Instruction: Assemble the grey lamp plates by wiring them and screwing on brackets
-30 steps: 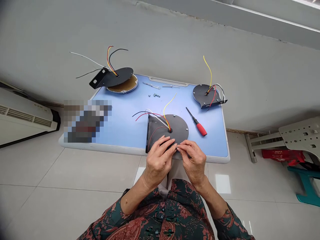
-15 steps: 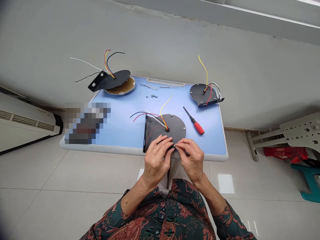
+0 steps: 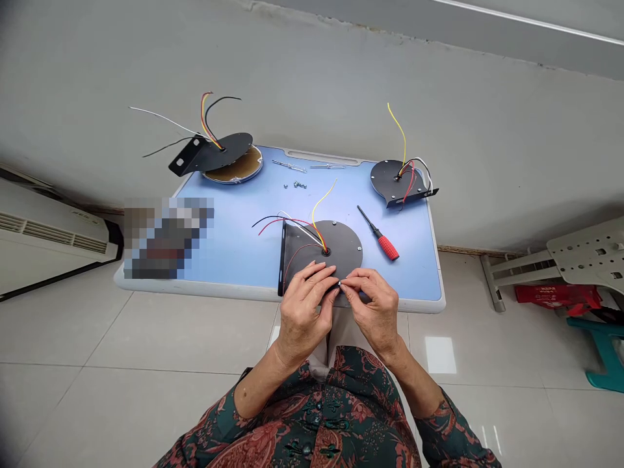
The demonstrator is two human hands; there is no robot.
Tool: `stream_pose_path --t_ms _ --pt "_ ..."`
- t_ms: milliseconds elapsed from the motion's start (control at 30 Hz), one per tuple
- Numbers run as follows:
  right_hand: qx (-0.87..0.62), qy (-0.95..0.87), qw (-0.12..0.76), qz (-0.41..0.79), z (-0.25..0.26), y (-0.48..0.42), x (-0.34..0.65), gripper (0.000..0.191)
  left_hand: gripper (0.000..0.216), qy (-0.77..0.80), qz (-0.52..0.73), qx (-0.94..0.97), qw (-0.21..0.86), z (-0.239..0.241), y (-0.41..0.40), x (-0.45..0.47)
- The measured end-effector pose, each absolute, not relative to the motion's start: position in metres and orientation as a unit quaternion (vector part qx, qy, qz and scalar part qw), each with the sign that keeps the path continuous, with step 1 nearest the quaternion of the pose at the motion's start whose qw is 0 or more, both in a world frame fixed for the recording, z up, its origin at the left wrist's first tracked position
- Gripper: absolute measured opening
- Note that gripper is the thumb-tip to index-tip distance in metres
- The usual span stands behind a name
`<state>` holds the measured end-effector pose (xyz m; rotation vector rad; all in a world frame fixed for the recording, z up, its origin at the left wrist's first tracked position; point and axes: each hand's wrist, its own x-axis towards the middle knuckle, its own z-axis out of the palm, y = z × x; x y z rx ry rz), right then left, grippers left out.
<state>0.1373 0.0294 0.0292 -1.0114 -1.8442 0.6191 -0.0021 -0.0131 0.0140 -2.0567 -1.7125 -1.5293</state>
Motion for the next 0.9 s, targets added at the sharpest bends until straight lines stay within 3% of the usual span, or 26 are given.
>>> stream_pose_path --t_ms 400,500,600,667,767,833,900 --pt "-0.42 -0.712 0.44 0.352 0.032 0.034 0.148 0.008 0.02 -0.553 -0.496 -0.668 0.041 0.013 -0.012 -0.001" --pt "-0.432 -0.719 0.46 0.291 0.039 0.036 0.156 0.009 0.02 -0.552 -0.493 -0.67 0.06 0.012 -0.01 0.001" --pt "-0.48 -0.715 0.492 0.126 0.049 0.051 0.17 0.01 0.02 -0.554 -0.488 -0.668 0.092 0.008 -0.008 0.004" --pt "-0.512 -0.732 0.449 0.04 0.051 0.068 0.178 0.022 0.02 -0.552 -0.489 -0.666 0.111 0.005 -0.006 0.006" --pt "-0.549 -0.778 0.306 0.008 0.043 0.093 0.181 0.038 0.02 -0.548 -0.499 -0.661 0.118 0.002 -0.005 0.008" --pt "-0.565 -0.786 0.249 0.009 0.035 0.102 0.179 0.031 0.02 -0.548 -0.506 -0.657 0.109 0.002 -0.004 0.008" --pt "-0.573 -0.773 0.27 0.025 0.033 0.102 0.18 0.022 0.019 -0.547 -0.514 -0.653 0.101 0.003 -0.005 0.007"
